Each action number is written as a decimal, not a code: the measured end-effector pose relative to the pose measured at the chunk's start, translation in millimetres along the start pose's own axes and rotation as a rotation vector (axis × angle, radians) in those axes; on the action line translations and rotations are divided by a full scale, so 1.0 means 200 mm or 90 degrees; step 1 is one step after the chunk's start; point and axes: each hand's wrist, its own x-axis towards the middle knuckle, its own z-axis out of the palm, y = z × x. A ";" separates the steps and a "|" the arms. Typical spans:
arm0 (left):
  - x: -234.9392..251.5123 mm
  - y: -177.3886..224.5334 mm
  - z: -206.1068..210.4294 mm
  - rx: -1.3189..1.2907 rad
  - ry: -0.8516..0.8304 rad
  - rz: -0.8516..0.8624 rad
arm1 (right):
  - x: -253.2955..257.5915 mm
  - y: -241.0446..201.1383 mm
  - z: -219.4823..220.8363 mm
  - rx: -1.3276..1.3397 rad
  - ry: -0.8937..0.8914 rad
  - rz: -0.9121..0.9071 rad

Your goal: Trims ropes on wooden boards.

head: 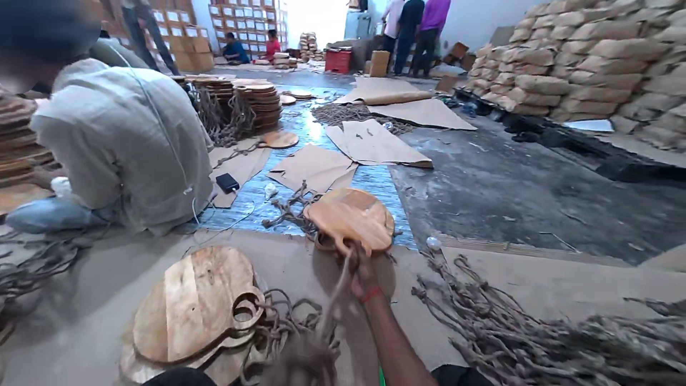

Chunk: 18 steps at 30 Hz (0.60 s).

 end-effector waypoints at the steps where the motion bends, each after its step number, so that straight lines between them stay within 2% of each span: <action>1: 0.09 -0.11 -0.04 0.065 0.061 -0.023 | 0.09 -0.05 0.02 -0.054 0.017 0.035; 3: 0.28 -0.35 -0.15 0.162 0.163 -0.106 | 0.20 -0.07 0.05 -0.191 0.061 0.095; 5: 0.45 -0.56 -0.30 0.145 0.217 -0.299 | 0.18 -0.02 0.02 -0.288 0.057 0.096; 7: 0.59 -0.74 -0.44 0.115 0.265 -0.381 | 0.04 0.07 -0.11 -0.344 0.008 0.026; 10: 0.80 -0.86 -0.62 0.029 0.326 -0.411 | -0.33 0.18 -0.48 -0.429 -0.074 -0.025; 11: 0.89 -0.88 -0.66 0.035 0.317 -0.415 | -0.46 0.21 -0.62 -0.459 -0.063 -0.037; 13: 1.10 -0.88 -0.70 0.116 0.216 -0.422 | -0.65 0.24 -0.83 -0.478 0.030 -0.064; 16: 1.46 -0.81 -0.71 0.434 0.003 -0.338 | -0.67 0.20 -0.85 -0.389 0.141 -0.085; 18: 1.65 -0.72 -0.67 0.557 0.003 -0.257 | -0.62 0.24 -0.86 -0.415 0.157 -0.081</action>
